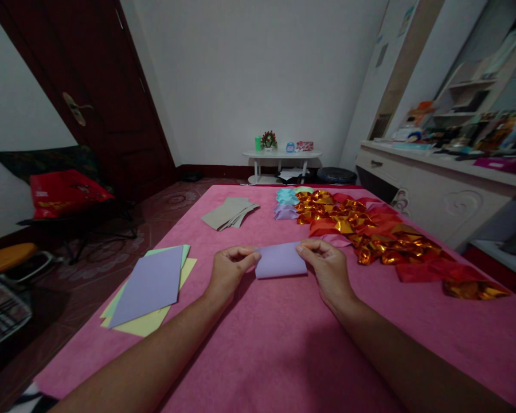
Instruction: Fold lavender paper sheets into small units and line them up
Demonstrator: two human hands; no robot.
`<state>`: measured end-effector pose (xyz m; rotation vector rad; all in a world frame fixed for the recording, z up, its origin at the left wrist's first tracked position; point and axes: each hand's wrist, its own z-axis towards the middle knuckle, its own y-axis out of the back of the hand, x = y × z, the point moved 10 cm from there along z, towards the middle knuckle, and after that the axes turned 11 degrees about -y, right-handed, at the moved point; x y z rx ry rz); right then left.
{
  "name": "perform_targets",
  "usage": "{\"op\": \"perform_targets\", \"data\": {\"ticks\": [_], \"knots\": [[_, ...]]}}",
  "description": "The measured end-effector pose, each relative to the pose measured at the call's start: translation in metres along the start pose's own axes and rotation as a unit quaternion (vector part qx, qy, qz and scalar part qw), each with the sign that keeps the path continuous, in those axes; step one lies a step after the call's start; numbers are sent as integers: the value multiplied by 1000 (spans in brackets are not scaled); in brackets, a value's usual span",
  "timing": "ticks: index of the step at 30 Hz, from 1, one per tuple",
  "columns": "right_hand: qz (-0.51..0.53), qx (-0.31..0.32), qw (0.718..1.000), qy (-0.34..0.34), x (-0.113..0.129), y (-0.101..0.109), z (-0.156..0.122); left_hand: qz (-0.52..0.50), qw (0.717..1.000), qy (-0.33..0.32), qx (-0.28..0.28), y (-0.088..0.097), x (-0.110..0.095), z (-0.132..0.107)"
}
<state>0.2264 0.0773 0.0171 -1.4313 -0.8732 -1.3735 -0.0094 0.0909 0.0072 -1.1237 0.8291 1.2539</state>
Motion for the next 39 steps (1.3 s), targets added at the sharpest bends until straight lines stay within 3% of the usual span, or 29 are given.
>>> {"op": "perform_targets", "data": {"ticks": [16, 25, 29, 34, 36, 39], "knots": [[-19, -11, 1000, 6, 1, 0, -1, 1, 1000, 5, -5, -2, -2, -1], [-118, -44, 992, 11, 1, 5, 0, 15, 1000, 4, 14, -3, 7, 2], [-158, -45, 986, 19, -1, 2, 6, 71, 997, -28, 21, -4, 6, 9], [-202, -37, 978, 18, -8, -2, 20, 176, 979, -78, 70, -12, 4, 17], [-195, -33, 980, 8, -11, -2, 23, 168, 981, -59, 71, -13, 8, 18], [-110, -16, 993, -30, -15, -2, 26, 54, 998, 12, 38, -10, 17, 18]]}}
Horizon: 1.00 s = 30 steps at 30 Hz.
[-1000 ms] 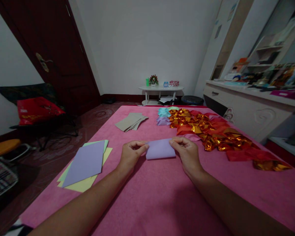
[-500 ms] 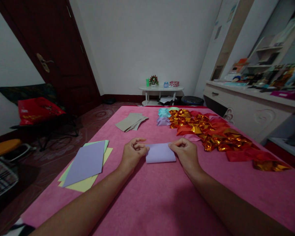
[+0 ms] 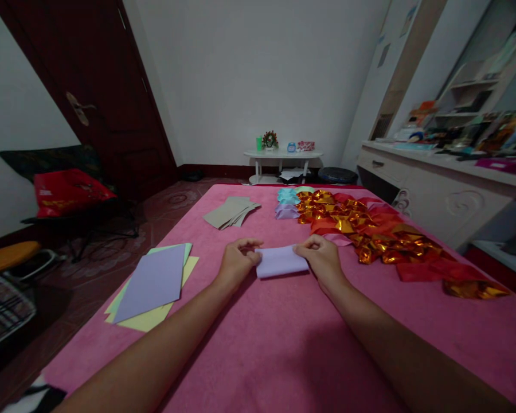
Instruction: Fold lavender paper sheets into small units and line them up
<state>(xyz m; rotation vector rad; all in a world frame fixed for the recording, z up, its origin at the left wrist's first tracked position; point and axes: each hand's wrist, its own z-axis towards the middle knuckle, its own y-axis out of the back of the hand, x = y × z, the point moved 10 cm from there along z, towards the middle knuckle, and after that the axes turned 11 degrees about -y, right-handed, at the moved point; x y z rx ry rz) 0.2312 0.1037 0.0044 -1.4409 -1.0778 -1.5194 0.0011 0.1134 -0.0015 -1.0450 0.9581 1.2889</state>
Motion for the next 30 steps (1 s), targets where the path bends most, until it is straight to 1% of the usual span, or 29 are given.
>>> {"op": "perform_targets", "data": {"ticks": [1, 3, 5, 6, 8, 11, 13, 15, 16, 18, 20, 26, 30], "knots": [[43, 13, 999, -18, -2, -1, 0, -54, 998, 30, -10, 0, 4, -1], [118, 35, 991, -51, -5, -3, -1, -139, 986, 94, -22, -4, 12, -4], [156, 43, 984, -72, -6, -4, -2, -180, 973, 143, -22, -8, 18, -8], [162, 43, 983, -76, -7, -4, -3, -186, 970, 154, -21, -9, 20, -9], [158, 38, 984, -74, -6, -3, -4, -185, 971, 149, -17, -9, 21, -8], [115, 29, 992, -49, -2, -2, -5, -141, 985, 101, -8, -4, 18, -3], [54, 28, 998, -23, 2, -2, -5, -64, 997, 45, 13, 0, 10, 1], [-21, 36, 999, 5, 6, -5, -4, 45, 997, -31, 51, -1, -3, 4], [-57, 41, 997, 19, 7, -7, -4, 103, 989, -73, 75, -4, -10, 4], [-122, 51, 990, 44, 9, -10, -2, 204, 961, -149, 117, -12, -23, 0], [-172, 52, 981, 67, 9, -12, -1, 268, 933, -195, 142, -20, -30, -6], [-283, 39, 952, 107, 8, -14, 2, 359, 886, -227, 185, -33, -32, -13], [-310, 45, 943, 113, 6, -17, 3, 456, 823, -297, 163, -36, -49, -18]]}}
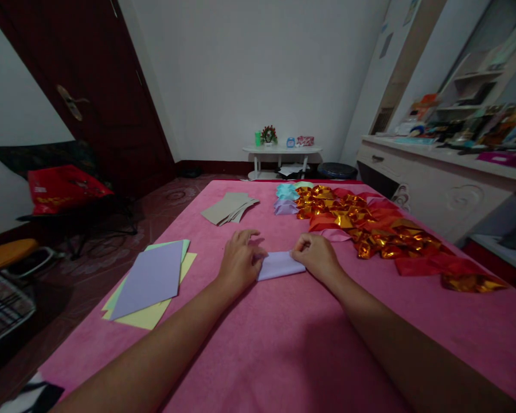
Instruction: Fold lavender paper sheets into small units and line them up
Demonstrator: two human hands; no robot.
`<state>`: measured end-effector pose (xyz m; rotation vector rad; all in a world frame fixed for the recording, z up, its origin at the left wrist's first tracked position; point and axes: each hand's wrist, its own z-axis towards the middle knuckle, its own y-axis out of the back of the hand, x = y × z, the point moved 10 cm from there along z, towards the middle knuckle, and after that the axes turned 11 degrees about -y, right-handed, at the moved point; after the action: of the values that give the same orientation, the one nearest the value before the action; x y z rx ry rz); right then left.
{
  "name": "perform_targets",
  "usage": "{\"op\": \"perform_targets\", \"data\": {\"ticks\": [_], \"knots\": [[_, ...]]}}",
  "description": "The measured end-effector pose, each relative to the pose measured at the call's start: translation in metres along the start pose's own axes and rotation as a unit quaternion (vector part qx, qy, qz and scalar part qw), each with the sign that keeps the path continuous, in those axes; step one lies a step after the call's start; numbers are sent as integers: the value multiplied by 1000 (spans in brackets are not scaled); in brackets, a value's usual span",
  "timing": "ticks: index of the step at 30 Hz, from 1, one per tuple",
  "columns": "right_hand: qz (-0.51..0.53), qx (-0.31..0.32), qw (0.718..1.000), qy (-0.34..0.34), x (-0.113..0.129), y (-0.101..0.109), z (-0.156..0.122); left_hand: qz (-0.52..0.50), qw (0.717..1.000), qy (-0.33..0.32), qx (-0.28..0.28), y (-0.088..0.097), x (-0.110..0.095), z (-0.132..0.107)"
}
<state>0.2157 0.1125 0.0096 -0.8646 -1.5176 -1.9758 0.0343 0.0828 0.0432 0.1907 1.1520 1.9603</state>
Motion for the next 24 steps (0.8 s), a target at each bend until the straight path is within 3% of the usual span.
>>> {"op": "perform_targets", "data": {"ticks": [2, 5, 9, 14, 17, 24], "knots": [[-2, 5, 1000, -1, 0, -1, 1, 6, 999, -41, 22, -3, -8, 3], [-2, 7, 1000, -4, -1, -1, 2, -84, 989, -87, 86, -21, -15, 5], [1, 4, 1000, -11, -2, 0, 1, -158, 982, -39, 97, -31, -4, 8], [14, 1, 1000, -13, 0, 2, -1, -92, 990, 25, 100, -35, -1, 7], [26, -3, 1000, -13, 1, 3, -3, -100, 990, 24, 99, -35, -2, 5], [36, 0, 999, -27, 0, 7, -4, -232, 962, 11, 141, -39, 3, -5]]}}
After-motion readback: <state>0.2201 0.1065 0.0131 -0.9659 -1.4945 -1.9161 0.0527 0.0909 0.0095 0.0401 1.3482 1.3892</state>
